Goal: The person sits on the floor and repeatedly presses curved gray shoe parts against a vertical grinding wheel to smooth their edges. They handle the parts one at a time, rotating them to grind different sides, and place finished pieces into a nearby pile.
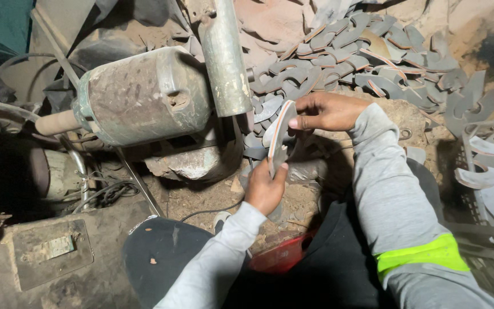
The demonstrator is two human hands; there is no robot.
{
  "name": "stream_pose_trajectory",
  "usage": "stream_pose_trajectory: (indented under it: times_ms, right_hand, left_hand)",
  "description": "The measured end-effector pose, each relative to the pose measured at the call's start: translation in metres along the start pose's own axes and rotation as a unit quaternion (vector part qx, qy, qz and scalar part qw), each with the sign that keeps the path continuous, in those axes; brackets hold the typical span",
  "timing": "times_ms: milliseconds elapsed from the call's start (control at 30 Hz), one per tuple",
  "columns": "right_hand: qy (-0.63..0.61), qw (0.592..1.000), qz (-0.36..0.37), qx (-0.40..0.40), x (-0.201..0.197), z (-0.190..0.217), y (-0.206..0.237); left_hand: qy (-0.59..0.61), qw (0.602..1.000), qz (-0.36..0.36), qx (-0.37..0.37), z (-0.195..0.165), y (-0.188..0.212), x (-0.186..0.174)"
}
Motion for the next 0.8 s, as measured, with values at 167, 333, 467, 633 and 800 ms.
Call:
stream_pose_trajectory:
  times_ms: [167, 333, 467, 633, 800]
  right_hand:
    - [0.000, 0.998, -0.057, 0.032, 0.011, -0.003, -0.009]
    - [-0.387, 0.913, -0.109, 0.064, 0.065, -0.008, -0.042]
    - [-0.432, 0.891, -0.129, 0.056, 0.084, -0.017, -0.054]
    - [-0.363, 0.914, -0.173, -0.058, 0.077, -0.014, -0.056]
    - [-0.384, 0.906, -0.141, -0.111, 0.072, -0.001, -0.050]
  left_hand:
    - [-0.069, 0.984, -0.061, 0.154, -0.001, 0.007, -0.007]
    - [-0.117, 0.982, -0.062, 0.138, 0.020, -0.010, -0.010]
    - [-0.093, 0.975, -0.074, 0.188, 0.026, -0.019, -0.021]
    - [0.015, 0.989, -0.057, 0.135, 0.028, -0.030, -0.031]
    - [0.186, 0.980, -0.051, 0.046, 0.035, -0.041, -0.031]
Point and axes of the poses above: each hand's wrist, its own y-axis away from the middle knuckle, its own x-axis out of the palm, z = x × y, the point moved 2 cm from there along -y, towards the middle knuckle, and after that the axes turned 13 degrees about x, right-handed, at the moved point
